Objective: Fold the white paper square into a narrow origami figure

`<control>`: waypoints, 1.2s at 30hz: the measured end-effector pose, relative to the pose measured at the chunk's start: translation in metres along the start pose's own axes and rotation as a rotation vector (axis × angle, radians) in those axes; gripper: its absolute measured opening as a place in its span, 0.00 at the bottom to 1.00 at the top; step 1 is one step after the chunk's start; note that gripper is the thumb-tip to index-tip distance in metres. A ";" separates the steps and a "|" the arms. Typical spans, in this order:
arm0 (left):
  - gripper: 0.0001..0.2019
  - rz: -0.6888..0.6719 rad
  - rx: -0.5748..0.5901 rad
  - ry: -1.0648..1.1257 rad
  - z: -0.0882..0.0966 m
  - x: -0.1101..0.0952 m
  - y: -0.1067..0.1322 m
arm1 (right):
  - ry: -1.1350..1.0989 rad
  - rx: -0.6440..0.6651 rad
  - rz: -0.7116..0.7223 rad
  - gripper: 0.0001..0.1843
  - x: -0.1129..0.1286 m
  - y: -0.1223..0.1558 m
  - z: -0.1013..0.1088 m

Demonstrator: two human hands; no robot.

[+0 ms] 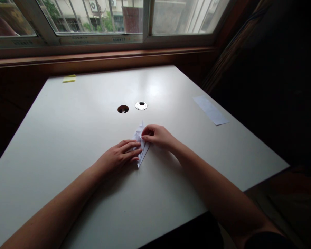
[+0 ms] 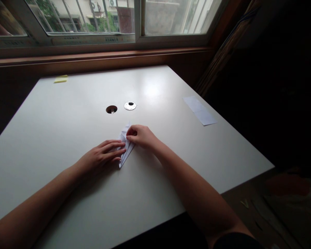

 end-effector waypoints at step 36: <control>0.20 -0.022 0.042 0.056 -0.005 0.000 0.003 | 0.217 -0.110 -0.031 0.05 0.007 -0.001 -0.017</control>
Point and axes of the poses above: each hand's wrist, its own y-axis away from the middle knuckle, its own z-axis out of the back of the hand, x = y × z, the point moved 7 cm from there along -y, towards the middle knuckle, and after that the axes turned 10 degrees about -z, right-handed, at the moved point
